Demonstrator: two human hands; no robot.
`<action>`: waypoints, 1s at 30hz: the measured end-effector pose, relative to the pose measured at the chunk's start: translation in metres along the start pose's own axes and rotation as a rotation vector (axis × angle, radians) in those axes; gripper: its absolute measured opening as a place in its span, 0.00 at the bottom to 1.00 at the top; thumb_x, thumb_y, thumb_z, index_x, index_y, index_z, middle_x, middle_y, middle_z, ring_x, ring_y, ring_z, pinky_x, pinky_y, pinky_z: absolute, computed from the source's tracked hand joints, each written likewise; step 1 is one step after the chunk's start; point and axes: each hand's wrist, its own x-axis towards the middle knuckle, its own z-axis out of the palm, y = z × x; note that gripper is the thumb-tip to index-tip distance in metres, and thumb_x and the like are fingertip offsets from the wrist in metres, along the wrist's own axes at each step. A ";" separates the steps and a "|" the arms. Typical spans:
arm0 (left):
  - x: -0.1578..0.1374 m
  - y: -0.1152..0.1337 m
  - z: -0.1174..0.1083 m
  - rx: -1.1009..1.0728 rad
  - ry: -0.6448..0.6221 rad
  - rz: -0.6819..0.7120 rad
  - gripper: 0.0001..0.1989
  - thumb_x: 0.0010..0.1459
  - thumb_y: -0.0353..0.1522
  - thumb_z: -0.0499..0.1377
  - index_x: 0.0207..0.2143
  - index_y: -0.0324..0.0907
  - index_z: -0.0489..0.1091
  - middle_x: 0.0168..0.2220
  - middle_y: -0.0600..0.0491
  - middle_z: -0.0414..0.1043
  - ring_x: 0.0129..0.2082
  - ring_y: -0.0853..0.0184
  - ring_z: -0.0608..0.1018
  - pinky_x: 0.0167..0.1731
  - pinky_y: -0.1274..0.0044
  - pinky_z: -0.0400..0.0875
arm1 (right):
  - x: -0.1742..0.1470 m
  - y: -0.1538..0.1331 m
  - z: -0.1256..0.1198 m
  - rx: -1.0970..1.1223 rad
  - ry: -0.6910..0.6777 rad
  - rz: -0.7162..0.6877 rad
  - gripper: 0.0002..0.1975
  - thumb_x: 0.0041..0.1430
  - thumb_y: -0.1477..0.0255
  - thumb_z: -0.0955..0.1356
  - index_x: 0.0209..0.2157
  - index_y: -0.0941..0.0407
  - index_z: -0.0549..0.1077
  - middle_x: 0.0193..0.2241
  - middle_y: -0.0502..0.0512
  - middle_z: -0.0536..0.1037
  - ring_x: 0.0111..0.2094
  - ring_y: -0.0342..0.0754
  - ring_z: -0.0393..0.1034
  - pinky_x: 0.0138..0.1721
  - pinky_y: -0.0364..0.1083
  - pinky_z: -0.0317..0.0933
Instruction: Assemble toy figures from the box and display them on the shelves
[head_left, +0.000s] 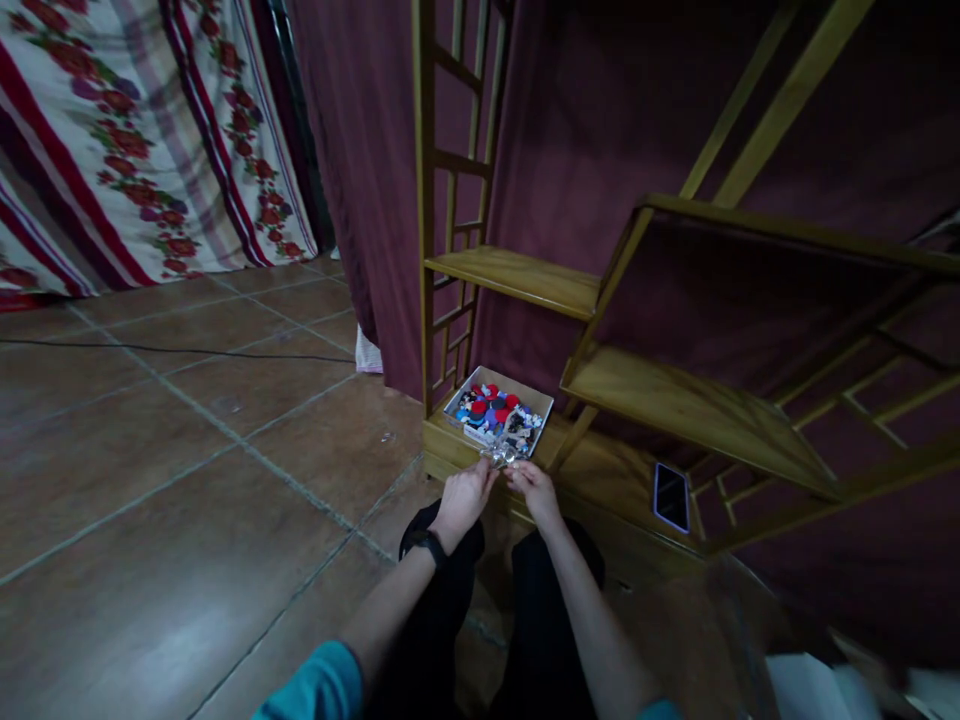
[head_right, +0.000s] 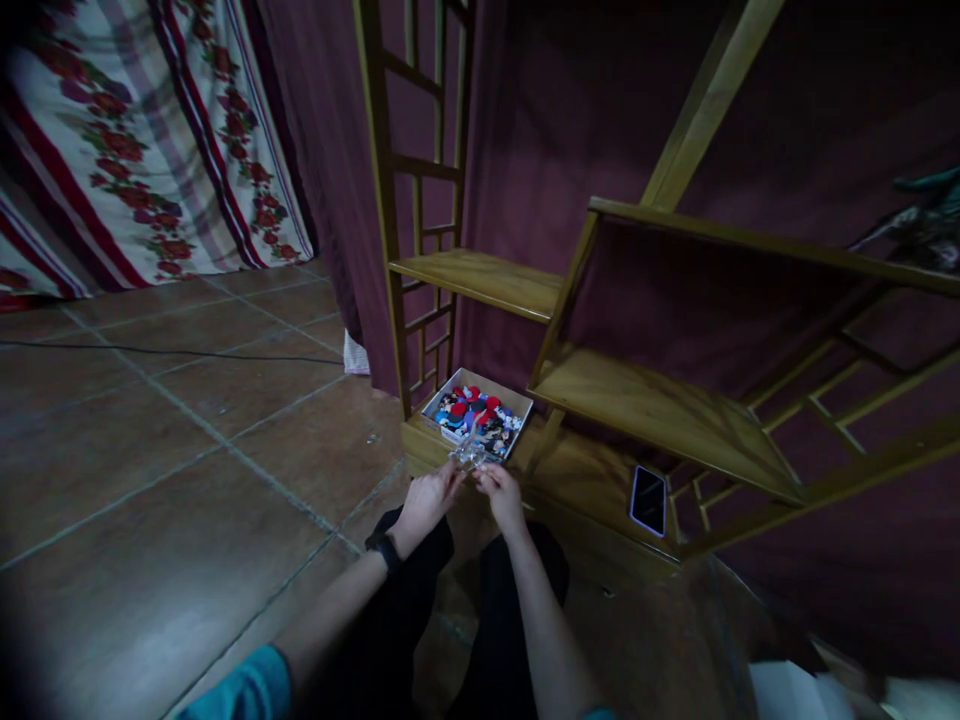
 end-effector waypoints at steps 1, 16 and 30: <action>0.000 0.000 -0.001 -0.010 -0.007 -0.023 0.15 0.61 0.39 0.42 0.39 0.41 0.63 0.34 0.48 0.73 0.34 0.65 0.75 0.30 0.79 0.61 | 0.000 0.001 0.000 0.005 -0.009 0.006 0.17 0.44 0.61 0.69 0.35 0.56 0.73 0.33 0.56 0.77 0.37 0.50 0.72 0.38 0.49 0.67; -0.009 -0.003 0.012 -0.241 0.017 -0.199 0.16 0.60 0.38 0.45 0.42 0.42 0.66 0.35 0.48 0.75 0.34 0.66 0.76 0.32 0.80 0.62 | -0.014 0.000 0.001 -0.128 -0.055 -0.081 0.18 0.48 0.59 0.66 0.37 0.56 0.74 0.27 0.54 0.76 0.27 0.45 0.68 0.30 0.44 0.62; -0.028 -0.013 0.025 -0.576 -0.008 -0.086 0.15 0.52 0.43 0.51 0.36 0.47 0.72 0.37 0.54 0.76 0.38 0.66 0.77 0.37 0.81 0.69 | -0.055 0.027 -0.002 -0.073 0.065 -0.004 0.19 0.39 0.51 0.66 0.33 0.42 0.75 0.25 0.51 0.76 0.31 0.57 0.71 0.29 0.55 0.65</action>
